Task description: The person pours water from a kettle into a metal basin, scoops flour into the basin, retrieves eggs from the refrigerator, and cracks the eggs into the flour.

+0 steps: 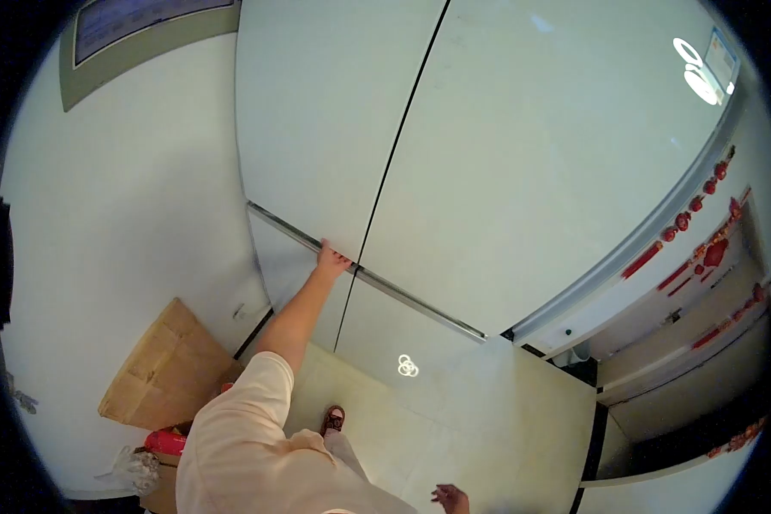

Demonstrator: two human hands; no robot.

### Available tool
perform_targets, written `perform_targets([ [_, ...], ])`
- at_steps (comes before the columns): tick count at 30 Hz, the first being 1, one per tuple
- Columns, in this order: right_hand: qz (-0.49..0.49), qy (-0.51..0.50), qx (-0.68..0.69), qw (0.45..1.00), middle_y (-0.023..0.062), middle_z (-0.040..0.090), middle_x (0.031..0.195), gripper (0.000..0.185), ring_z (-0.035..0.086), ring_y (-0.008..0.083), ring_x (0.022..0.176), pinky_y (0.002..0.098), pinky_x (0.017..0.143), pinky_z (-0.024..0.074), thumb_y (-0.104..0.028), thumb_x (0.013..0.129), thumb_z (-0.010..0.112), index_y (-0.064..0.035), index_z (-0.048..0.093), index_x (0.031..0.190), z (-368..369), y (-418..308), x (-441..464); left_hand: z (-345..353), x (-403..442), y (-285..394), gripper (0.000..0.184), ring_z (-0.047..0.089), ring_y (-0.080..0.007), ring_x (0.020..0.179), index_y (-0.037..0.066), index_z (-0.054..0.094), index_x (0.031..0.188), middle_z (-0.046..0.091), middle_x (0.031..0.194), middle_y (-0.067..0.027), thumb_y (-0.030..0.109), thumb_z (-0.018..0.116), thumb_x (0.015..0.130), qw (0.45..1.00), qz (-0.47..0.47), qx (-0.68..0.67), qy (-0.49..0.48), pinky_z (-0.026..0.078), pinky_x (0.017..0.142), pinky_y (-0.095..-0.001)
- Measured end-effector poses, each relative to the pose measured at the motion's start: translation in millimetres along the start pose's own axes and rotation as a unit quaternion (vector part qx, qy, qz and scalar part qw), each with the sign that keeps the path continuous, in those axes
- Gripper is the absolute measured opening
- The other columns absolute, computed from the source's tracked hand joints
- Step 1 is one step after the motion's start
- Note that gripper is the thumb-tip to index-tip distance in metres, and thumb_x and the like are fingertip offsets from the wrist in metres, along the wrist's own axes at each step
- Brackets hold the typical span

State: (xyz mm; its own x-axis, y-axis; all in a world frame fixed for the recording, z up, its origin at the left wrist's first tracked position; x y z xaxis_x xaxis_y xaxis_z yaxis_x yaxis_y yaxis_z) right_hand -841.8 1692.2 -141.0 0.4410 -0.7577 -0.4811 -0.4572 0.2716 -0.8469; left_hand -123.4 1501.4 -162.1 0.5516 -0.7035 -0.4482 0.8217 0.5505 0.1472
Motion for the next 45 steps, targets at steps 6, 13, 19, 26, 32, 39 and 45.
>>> perform_targets([
  [6, -0.127, -0.06, -0.069, 0.988, 0.011, 0.062, 0.082, 0.019, 0.06, 0.0161, 0.074, 0.0275, 0.068, 0.0517, -0.006, 0.084, 0.054, 0.0058, 0.056, 0.099, 49, -154, 123, -11, -22, 7, 0.059, 0.051, -0.0242, 0.096, 0.011, 0.046, 0.113, 0.055, 0.104, -0.0053, 0.06, 0.041, 0.081, 0.997, 0.039, 0.055, 0.024, 0.04, 0.081, -0.0456],
  [13, -0.265, -0.192, -0.172, 0.929, 0.0077, 0.06, 0.089, 0.019, 0.059, 0.0143, 0.077, 0.0253, 0.069, 0.0499, -0.006, 0.086, 0.053, 0.0042, 0.055, 0.102, 163, -328, 212, -110, -97, 78, 0.038, 0.048, -0.0134, 0.079, 0.013, 0.051, 0.101, 0.053, 0.091, 0.0001, 0.045, 0.054, 0.082, 0.976, 0.029, 0.206, 0.067, 0.041, 0.072, -0.0366],
  [19, -0.356, -0.322, -0.017, 0.877, 0.007, 0.06, 0.091, 0.02, 0.06, 0.0132, 0.077, 0.0245, 0.067, 0.0489, -0.007, 0.085, 0.053, 0.0019, 0.054, 0.103, 291, -423, 262, -56, -322, 222, 0.04, 0.045, -0.0137, 0.099, 0.004, 0.046, 0.113, 0.048, 0.109, -0.0048, 0.036, 0.044, 0.09, 0.795, 0.473, 0.345, 0.16, 0.033, 0.089, -0.0294],
  [26, -0.311, -0.262, 0.186, 0.895, 0.0061, 0.057, 0.102, 0.025, 0.059, 0.0119, 0.073, 0.0228, 0.06, 0.048, -0.016, 0.086, 0.053, -0.0056, 0.05, 0.108, 378, -546, 341, -59, -373, 332, 0.048, 0.044, -0.018, 0.104, -0.002, 0.043, 0.116, 0.048, 0.111, -0.0094, 0.038, 0.037, 0.093, 0.713, 0.581, 0.348, 0.181, 0.031, 0.094, -0.0304],
  [32, -0.156, -0.132, 0.464, 0.862, 0.0044, 0.057, 0.101, 0.026, 0.061, 0.0175, 0.079, 0.0263, 0.056, 0.0488, -0.01, 0.083, 0.055, -0.0098, 0.045, 0.107, 402, -539, 444, -83, -368, 420, 0.049, 0.041, -0.0186, 0.112, -0.003, 0.039, 0.124, 0.045, 0.121, -0.0111, 0.035, 0.036, 0.093, 0.729, 0.59, 0.325, 0.126, 0.031, 0.097, -0.0311],
  [39, -0.179, -0.127, 0.551, 0.805, 0.0047, 0.06, 0.086, 0.014, 0.063, 0.02, 0.081, 0.0269, 0.057, 0.0487, -0.006, 0.08, 0.056, -0.0089, 0.052, 0.092, 402, -566, 482, -93, -377, 453, 0.04, 0.044, -0.0206, 0.109, -0.004, 0.041, 0.12, 0.046, 0.12, -0.0124, 0.024, 0.041, 0.093, 0.687, 0.627, 0.329, 0.163, 0.032, 0.096, -0.0321],
  [45, -0.182, -0.089, 0.556, 0.806, 0.0086, 0.06, 0.085, 0.008, 0.062, 0.0216, 0.083, 0.0273, 0.061, 0.0506, -0.009, 0.083, 0.055, -0.0054, 0.051, 0.089, 402, -561, 463, 39, -476, 330, 0.026, 0.05, -0.0293, 0.097, -0.006, 0.046, 0.108, 0.052, 0.106, -0.0178, 0.007, 0.045, 0.085, 0.329, 0.786, 0.496, 0.168, 0.04, 0.086, -0.0388],
])
Point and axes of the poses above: each hand's wrist, its own x-axis towards the middle knuckle, its own z-axis out of the palm, y = z × x, the point moved 10 cm from there along x, towards the middle knuckle
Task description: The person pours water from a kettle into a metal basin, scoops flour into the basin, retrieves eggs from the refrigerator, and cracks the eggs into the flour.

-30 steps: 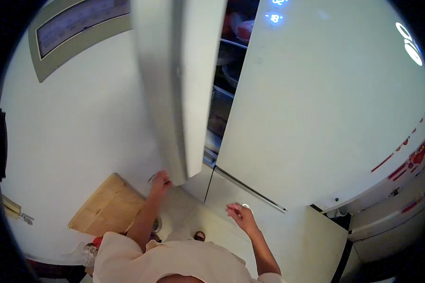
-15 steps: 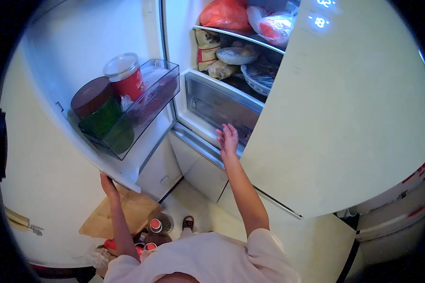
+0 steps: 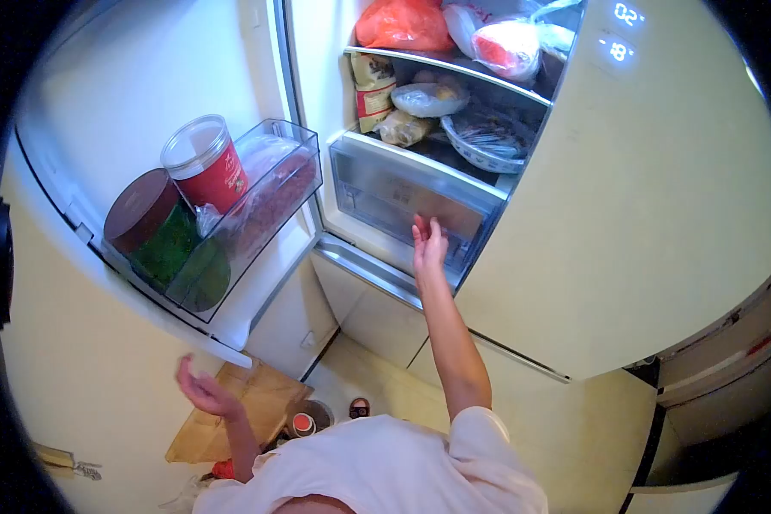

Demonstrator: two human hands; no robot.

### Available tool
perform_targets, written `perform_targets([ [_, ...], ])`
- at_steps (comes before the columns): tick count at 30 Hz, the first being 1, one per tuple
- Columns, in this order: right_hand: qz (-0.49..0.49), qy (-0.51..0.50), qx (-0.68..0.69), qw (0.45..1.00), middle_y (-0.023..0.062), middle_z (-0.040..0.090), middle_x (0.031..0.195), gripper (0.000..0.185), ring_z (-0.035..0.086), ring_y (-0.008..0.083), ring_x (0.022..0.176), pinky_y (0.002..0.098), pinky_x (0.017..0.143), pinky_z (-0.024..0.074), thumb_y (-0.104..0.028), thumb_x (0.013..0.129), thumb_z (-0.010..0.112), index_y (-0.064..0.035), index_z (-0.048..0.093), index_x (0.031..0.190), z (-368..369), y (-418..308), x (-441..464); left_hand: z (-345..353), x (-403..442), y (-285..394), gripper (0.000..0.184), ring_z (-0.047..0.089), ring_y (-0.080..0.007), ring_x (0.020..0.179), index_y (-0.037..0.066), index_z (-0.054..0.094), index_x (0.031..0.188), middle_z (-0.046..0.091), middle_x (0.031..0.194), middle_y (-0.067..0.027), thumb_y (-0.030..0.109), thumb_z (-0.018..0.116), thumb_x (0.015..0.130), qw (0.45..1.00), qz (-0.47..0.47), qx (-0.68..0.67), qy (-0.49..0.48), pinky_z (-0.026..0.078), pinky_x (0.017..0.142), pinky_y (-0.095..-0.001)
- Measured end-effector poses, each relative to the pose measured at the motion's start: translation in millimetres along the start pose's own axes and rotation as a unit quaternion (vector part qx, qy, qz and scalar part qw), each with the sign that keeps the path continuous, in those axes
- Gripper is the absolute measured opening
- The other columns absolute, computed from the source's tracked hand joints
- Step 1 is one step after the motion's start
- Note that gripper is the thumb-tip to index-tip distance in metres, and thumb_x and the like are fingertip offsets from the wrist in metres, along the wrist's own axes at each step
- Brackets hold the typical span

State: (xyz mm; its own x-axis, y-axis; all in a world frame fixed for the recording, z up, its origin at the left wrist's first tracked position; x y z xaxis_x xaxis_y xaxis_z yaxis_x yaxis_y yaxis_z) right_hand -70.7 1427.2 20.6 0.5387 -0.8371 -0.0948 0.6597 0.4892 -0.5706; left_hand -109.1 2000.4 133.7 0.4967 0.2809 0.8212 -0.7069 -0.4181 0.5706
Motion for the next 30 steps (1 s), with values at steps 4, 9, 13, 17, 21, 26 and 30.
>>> perform_targets([
  [4, -0.025, -0.001, 0.016, 1.0, 0.0106, 0.06, 0.088, 0.009, 0.061, 0.0238, 0.086, 0.0294, 0.068, 0.0522, -0.01, 0.084, 0.054, -0.004, 0.05, 0.091, 0, 6, -39, 93, -8, 71, 0.025, 0.054, -0.03, 0.086, -0.001, 0.049, 0.099, 0.055, 0.101, -0.0185, 0.002, 0.055, 0.076, 0.954, 0.123, -0.171, -0.215, 0.044, 0.075, -0.0395],
  [9, -0.017, -0.01, 0.001, 1.0, 0.0133, 0.06, 0.093, 0.01, 0.06, 0.0261, 0.091, 0.0281, 0.073, 0.0524, -0.009, 0.085, 0.053, -0.0025, 0.052, 0.094, 4, 13, -96, 181, 17, 120, 0.029, 0.057, -0.0309, 0.084, 0.003, 0.052, 0.098, 0.058, 0.095, -0.0142, -0.001, 0.061, 0.071, 0.912, 0.163, -0.216, -0.309, 0.045, 0.072, -0.0371],
  [13, -0.015, 0.019, 0.037, 0.999, 0.0139, 0.06, 0.094, 0.009, 0.06, 0.0261, 0.091, 0.0276, 0.073, 0.0527, -0.009, 0.086, 0.051, -0.0018, 0.052, 0.092, -1, 15, -109, 233, 33, 146, 0.024, 0.057, -0.0316, 0.084, 0.002, 0.055, 0.094, 0.059, 0.093, -0.0138, -0.003, 0.061, 0.071, 0.888, 0.188, -0.261, -0.329, 0.045, 0.073, -0.0374],
  [17, -0.022, 0.003, 0.038, 0.999, 0.014, 0.06, 0.093, 0.008, 0.06, 0.0253, 0.092, 0.0264, 0.072, 0.0527, -0.009, 0.087, 0.051, -0.0023, 0.054, 0.089, 0, 16, -114, 290, 47, 165, 0.018, 0.057, -0.0317, 0.083, 0.002, 0.057, 0.09, 0.06, 0.09, -0.0138, -0.002, 0.058, 0.072, 0.871, 0.183, -0.304, -0.339, 0.045, 0.072, -0.0357],
  [21, -0.011, -0.004, 0.029, 1.0, 0.0141, 0.061, 0.095, 0.008, 0.061, 0.023, 0.091, 0.0244, 0.071, 0.052, -0.01, 0.087, 0.051, -0.0031, 0.053, 0.085, 3, 15, -124, 390, 17, 168, 0.013, 0.058, -0.0287, 0.083, 0.003, 0.06, 0.088, 0.06, 0.091, -0.0134, 0.002, 0.054, 0.076, 0.78, 0.1, -0.328, -0.523, 0.045, 0.074, -0.0323],
  [26, 0.011, -0.004, -0.009, 1.0, 0.0143, 0.061, 0.095, 0.011, 0.061, 0.0208, 0.09, 0.0235, 0.072, 0.0518, -0.011, 0.088, 0.05, -0.0008, 0.053, 0.088, 1, 19, -141, 473, -48, 159, 0.016, 0.055, -0.0282, 0.089, 0.007, 0.063, 0.09, 0.059, 0.092, -0.0133, 0.007, 0.053, 0.076, 0.667, 0.203, -0.149, -0.701, 0.043, 0.078, -0.0366],
  [30, 0.038, -0.019, -0.038, 0.998, 0.0123, 0.061, 0.097, 0.013, 0.061, 0.0195, 0.09, 0.0242, 0.07, 0.0514, -0.012, 0.088, 0.049, -0.0008, 0.052, 0.094, -2, 23, -156, 493, -62, 133, 0.024, 0.053, -0.0296, 0.099, 0.009, 0.065, 0.092, 0.056, 0.106, -0.0143, 0.018, 0.06, 0.071, 0.622, 0.267, 0.059, -0.733, 0.042, 0.081, -0.0394],
])
Point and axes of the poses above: each hand's wrist, its own x-axis towards the middle knuckle, its own z-axis out of the palm, y = z × x, the point moved 10 cm from there along x, towards the middle knuckle
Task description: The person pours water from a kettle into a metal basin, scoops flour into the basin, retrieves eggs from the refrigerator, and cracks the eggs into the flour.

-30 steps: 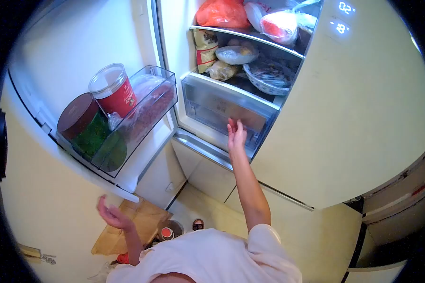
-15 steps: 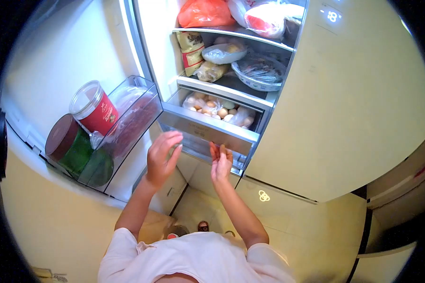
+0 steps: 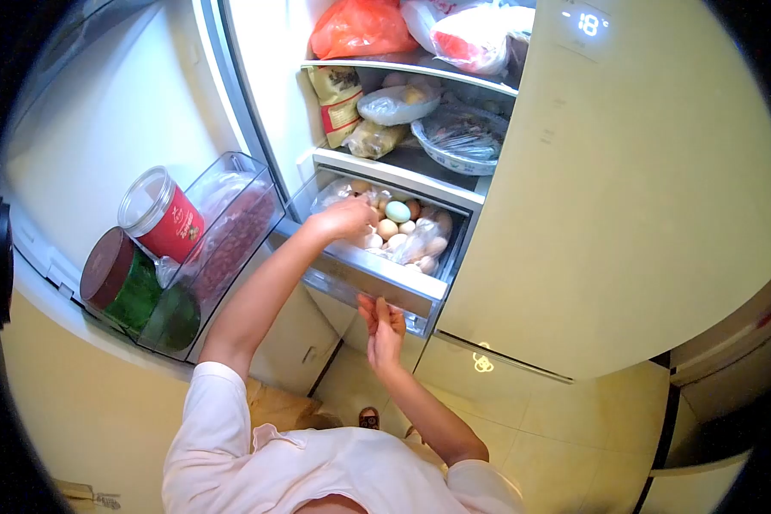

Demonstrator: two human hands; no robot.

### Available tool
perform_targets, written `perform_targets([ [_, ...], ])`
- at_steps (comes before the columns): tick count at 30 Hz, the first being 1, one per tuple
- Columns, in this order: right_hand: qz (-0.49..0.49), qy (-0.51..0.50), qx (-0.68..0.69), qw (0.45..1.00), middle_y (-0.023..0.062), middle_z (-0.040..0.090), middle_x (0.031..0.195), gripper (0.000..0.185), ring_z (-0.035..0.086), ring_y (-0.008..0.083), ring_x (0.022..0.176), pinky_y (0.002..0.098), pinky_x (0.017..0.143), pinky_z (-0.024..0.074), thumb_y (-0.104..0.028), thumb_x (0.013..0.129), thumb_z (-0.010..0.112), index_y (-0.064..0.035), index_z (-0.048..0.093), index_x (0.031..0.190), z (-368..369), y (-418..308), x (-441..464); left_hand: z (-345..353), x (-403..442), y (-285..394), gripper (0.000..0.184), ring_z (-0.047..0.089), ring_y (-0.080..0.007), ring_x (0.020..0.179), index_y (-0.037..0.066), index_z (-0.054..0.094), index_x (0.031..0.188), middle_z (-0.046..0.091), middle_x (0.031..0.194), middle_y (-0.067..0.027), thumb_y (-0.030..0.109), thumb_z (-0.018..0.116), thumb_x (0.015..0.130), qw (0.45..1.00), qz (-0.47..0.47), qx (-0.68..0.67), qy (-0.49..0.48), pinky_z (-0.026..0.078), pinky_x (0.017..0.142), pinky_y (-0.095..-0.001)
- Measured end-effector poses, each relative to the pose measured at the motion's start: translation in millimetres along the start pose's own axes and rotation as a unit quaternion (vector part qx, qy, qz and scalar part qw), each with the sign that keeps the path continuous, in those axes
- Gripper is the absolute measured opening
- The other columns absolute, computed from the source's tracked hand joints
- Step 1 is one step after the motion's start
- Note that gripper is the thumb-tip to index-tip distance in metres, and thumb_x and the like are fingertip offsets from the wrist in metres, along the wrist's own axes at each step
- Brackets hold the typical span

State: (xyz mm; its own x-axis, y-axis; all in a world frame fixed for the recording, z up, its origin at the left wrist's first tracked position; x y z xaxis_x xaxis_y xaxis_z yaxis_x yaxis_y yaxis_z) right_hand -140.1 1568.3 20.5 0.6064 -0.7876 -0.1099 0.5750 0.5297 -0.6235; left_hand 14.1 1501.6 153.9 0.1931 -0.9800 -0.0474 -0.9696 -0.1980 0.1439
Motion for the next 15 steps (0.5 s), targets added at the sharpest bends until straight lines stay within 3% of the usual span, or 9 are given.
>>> perform_targets([
  [3, 0.04, -0.031, -0.068, 0.996, 0.0099, 0.06, 0.101, 0.018, 0.061, 0.0187, 0.088, 0.025, 0.07, 0.0503, -0.013, 0.088, 0.049, -0.0021, 0.052, 0.102, 1, 5, -8, -16, -10, -30, 0.028, 0.047, -0.029, 0.107, 0.006, 0.064, 0.096, 0.048, 0.118, -0.0118, 0.019, 0.059, 0.072, 0.983, -0.132, 0.1, 0.081, 0.04, 0.085, -0.0446],
  [5, 0.086, -0.07, -0.165, 0.98, 0.0091, 0.059, 0.103, 0.022, 0.061, 0.0183, 0.087, 0.0257, 0.069, 0.0493, -0.013, 0.088, 0.049, -0.0032, 0.051, 0.108, 15, -1, -25, -22, -14, -46, 0.028, 0.046, -0.0282, 0.107, 0.005, 0.063, 0.097, 0.047, 0.119, -0.0097, 0.02, 0.059, 0.073, 0.98, -0.151, 0.067, 0.111, 0.039, 0.085, -0.0454],
  [8, 0.208, -0.26, -0.326, 0.885, 0.0081, 0.058, 0.106, 0.026, 0.06, 0.0155, 0.083, 0.0252, 0.07, 0.0476, -0.011, 0.087, 0.049, -0.0041, 0.05, 0.113, 37, 8, -66, -27, -20, -72, 0.03, 0.044, -0.0273, 0.107, 0.006, 0.061, 0.098, 0.047, 0.118, -0.0057, 0.023, 0.06, 0.074, 0.974, -0.166, 0.034, 0.152, 0.038, 0.086, -0.0466],
  [11, 0.161, -0.396, -0.403, 0.809, 0.0039, 0.06, 0.098, 0.022, 0.06, 0.0116, 0.077, 0.0233, 0.067, 0.0469, -0.01, 0.086, 0.052, -0.0034, 0.055, 0.107, 99, -53, -98, -29, -26, -71, 0.029, 0.045, -0.0269, 0.106, 0.006, 0.061, 0.097, 0.047, 0.118, -0.0046, 0.024, 0.061, 0.074, 0.972, -0.142, 0.003, 0.188, 0.038, 0.087, -0.0467],
  [13, 0.003, -0.411, -0.479, 0.775, 0.0039, 0.061, 0.088, 0.017, 0.059, 0.0104, 0.074, 0.0233, 0.065, 0.0469, -0.008, 0.084, 0.054, -0.0017, 0.057, 0.1, 150, -113, -87, -32, -33, -65, 0.025, 0.043, -0.027, 0.109, 0.008, 0.061, 0.099, 0.046, 0.122, -0.006, 0.016, 0.053, 0.076, 0.974, -0.149, 0.023, 0.169, 0.038, 0.086, -0.0458],
  [15, -0.123, -0.363, -0.583, 0.716, 0.0067, 0.061, 0.077, 0.013, 0.059, 0.0111, 0.068, 0.0236, 0.061, 0.0461, -0.007, 0.082, 0.056, -0.0023, 0.059, 0.093, 189, -152, -61, -33, -38, -62, 0.025, 0.042, -0.0269, 0.111, 0.009, 0.061, 0.099, 0.045, 0.123, -0.0074, 0.012, 0.049, 0.078, 0.975, -0.152, 0.035, 0.157, 0.038, 0.086, -0.0469],
])
Point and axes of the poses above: each hand's wrist, its own x-axis towards the middle knuckle, its own z-axis out of the palm, y = z × x, the point moved 10 cm from there along x, towards the middle knuckle
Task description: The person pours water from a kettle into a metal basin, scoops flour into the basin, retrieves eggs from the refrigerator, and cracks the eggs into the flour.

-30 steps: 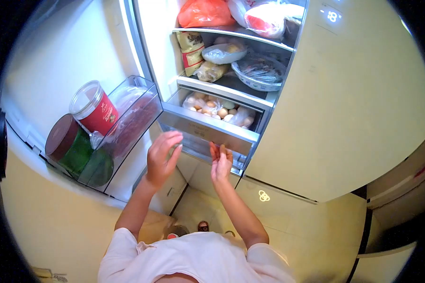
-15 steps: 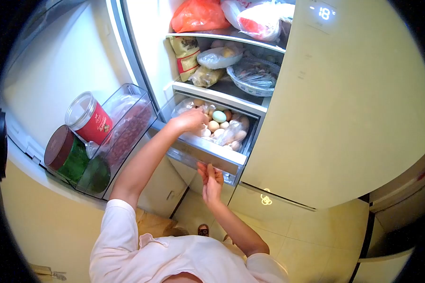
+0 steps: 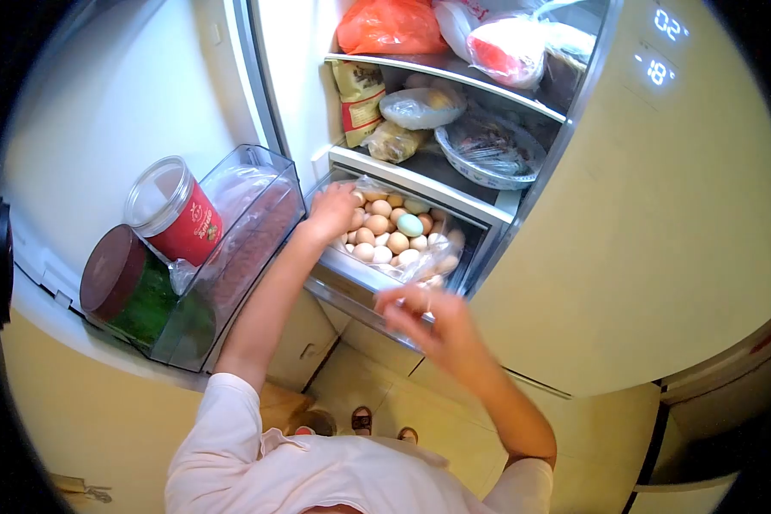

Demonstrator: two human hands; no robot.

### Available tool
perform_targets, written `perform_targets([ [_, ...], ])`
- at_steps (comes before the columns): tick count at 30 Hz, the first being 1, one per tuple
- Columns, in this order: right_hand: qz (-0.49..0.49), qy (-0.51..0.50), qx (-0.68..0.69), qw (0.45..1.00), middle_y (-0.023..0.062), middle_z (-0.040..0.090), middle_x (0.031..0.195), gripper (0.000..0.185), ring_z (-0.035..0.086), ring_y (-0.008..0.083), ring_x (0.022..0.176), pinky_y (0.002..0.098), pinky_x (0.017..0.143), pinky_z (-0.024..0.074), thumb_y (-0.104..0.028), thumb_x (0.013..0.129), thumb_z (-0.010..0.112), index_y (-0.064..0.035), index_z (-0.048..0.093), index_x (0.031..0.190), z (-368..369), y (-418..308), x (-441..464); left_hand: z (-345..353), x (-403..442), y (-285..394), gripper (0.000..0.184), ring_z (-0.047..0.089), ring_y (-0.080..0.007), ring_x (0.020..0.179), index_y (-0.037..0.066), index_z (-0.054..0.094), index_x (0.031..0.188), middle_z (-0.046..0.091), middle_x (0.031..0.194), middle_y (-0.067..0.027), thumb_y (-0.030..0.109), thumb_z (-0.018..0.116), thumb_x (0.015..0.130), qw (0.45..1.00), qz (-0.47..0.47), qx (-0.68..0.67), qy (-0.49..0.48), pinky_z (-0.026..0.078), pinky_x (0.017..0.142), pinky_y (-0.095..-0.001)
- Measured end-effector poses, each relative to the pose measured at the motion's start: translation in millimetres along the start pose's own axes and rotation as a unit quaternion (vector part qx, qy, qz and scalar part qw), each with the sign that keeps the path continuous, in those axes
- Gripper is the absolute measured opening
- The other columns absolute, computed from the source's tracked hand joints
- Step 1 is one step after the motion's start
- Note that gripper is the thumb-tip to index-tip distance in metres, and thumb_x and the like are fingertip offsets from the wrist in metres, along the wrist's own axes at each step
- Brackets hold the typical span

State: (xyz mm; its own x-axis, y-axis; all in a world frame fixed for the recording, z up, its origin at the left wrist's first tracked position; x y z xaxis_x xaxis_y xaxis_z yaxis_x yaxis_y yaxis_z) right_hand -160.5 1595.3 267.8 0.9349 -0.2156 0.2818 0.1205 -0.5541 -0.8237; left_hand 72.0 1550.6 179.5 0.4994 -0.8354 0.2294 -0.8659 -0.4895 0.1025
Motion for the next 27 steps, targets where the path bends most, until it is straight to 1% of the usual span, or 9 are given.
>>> perform_targets([
  [2, -0.015, 0.07, -0.174, 0.982, 0.0101, 0.061, 0.073, 0.011, 0.06, 0.0184, 0.065, 0.0274, 0.059, 0.0459, -0.008, 0.079, 0.058, -0.0039, 0.059, 0.089, -25, 15, 40, 2, -3, 0, 0.023, 0.04, -0.0266, 0.112, 0.009, 0.063, 0.096, 0.045, 0.123, -0.0087, 0.013, 0.048, 0.078, 1.0, 0.0, 0.007, -0.011, 0.036, 0.087, -0.0501],
  [4, -0.06, 0.052, -0.258, 0.963, 0.0111, 0.06, 0.076, 0.01, 0.057, 0.0205, 0.062, 0.0303, 0.056, 0.044, -0.008, 0.075, 0.061, -0.0046, 0.059, 0.084, -20, 38, 79, -10, -10, 5, 0.023, 0.039, -0.0269, 0.113, 0.008, 0.063, 0.094, 0.045, 0.121, -0.0106, 0.014, 0.047, 0.079, 0.997, -0.009, 0.037, -0.064, 0.034, 0.088, -0.0524],
  [6, -0.012, -0.011, -0.325, 0.946, 0.0133, 0.061, 0.078, 0.015, 0.058, 0.0282, 0.067, 0.0349, 0.06, 0.0449, -0.015, 0.072, 0.063, -0.0056, 0.06, 0.083, -3, 81, 108, -14, -12, 4, 0.023, 0.039, -0.0276, 0.112, 0.007, 0.064, 0.093, 0.045, 0.12, -0.0122, 0.014, 0.047, 0.08, 0.996, -0.016, 0.051, -0.074, 0.032, 0.089, -0.0538],
  [9, 0.041, -0.066, -0.377, 0.923, 0.0142, 0.061, 0.078, 0.021, 0.058, 0.0307, 0.073, 0.0377, 0.064, 0.045, -0.022, 0.07, 0.063, -0.0062, 0.061, 0.084, 20, 149, 145, -14, -9, -2, 0.022, 0.039, -0.029, 0.111, 0.007, 0.064, 0.091, 0.045, 0.117, -0.0138, 0.014, 0.046, 0.08, 0.999, -0.033, 0.041, -0.009, 0.031, 0.09, -0.0539],
  [11, 0.05, -0.076, -0.376, 0.922, 0.0149, 0.061, 0.077, 0.021, 0.058, 0.0309, 0.074, 0.0377, 0.064, 0.0453, -0.022, 0.069, 0.063, -0.0066, 0.061, 0.084, 33, 152, 154, -17, -9, -6, 0.021, 0.039, -0.0298, 0.11, 0.006, 0.064, 0.09, 0.044, 0.116, -0.0138, 0.014, 0.046, 0.08, 0.997, -0.052, 0.028, 0.048, 0.031, 0.09, -0.0534],
  [16, 0.023, -0.116, -0.426, 0.897, 0.0144, 0.061, 0.077, 0.026, 0.059, 0.0305, 0.073, 0.0382, 0.063, 0.0467, -0.026, 0.067, 0.065, -0.0072, 0.061, 0.084, 59, 163, 174, -17, -10, -7, 0.021, 0.04, -0.0303, 0.108, 0.008, 0.064, 0.089, 0.046, 0.113, -0.0134, 0.012, 0.047, 0.078, 0.998, -0.043, 0.002, 0.037, 0.034, 0.086, -0.0486],
  [20, 0.04, -0.157, -0.427, 0.89, 0.0129, 0.062, 0.074, 0.031, 0.06, 0.0295, 0.07, 0.0379, 0.062, 0.0474, -0.035, 0.065, 0.064, -0.0069, 0.06, 0.078, 71, 174, 181, -18, -10, -9, 0.021, 0.043, -0.0298, 0.105, 0.008, 0.064, 0.088, 0.049, 0.108, -0.0127, 0.011, 0.047, 0.077, 0.995, -0.034, -0.012, 0.093, 0.035, 0.083, -0.0449],
  [23, 0.053, -0.193, -0.425, 0.883, 0.0124, 0.062, 0.071, 0.038, 0.06, 0.0291, 0.069, 0.0374, 0.06, 0.0475, -0.042, 0.066, 0.06, -0.0064, 0.061, 0.078, 74, 187, 186, -26, -9, -9, 0.02, 0.044, -0.0298, 0.104, 0.008, 0.065, 0.087, 0.051, 0.109, -0.0133, 0.01, 0.048, 0.076, 0.987, -0.01, -0.063, 0.146, 0.035, 0.086, -0.0435],
  [27, 0.021, -0.207, -0.438, 0.874, 0.0124, 0.062, 0.074, 0.035, 0.06, 0.0288, 0.07, 0.0374, 0.061, 0.0471, -0.037, 0.067, 0.063, -0.0047, 0.061, 0.08, 74, 184, 186, -36, -16, -4, 0.02, 0.044, -0.0303, 0.106, 0.007, 0.065, 0.087, 0.05, 0.114, -0.015, 0.009, 0.049, 0.074, 0.982, 0.007, -0.074, 0.171, 0.034, 0.088, -0.0427],
])
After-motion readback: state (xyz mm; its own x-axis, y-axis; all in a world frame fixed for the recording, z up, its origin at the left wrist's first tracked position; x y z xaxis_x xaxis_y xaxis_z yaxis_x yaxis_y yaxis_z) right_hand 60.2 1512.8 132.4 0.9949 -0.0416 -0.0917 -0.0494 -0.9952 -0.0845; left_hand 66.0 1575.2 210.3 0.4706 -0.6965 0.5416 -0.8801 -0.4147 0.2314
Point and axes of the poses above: each hand's wrist, its own x-axis towards the middle knuckle, its own z-axis out of the palm, y = z × x, the point moved 10 cm from there along x, towards the middle knuckle
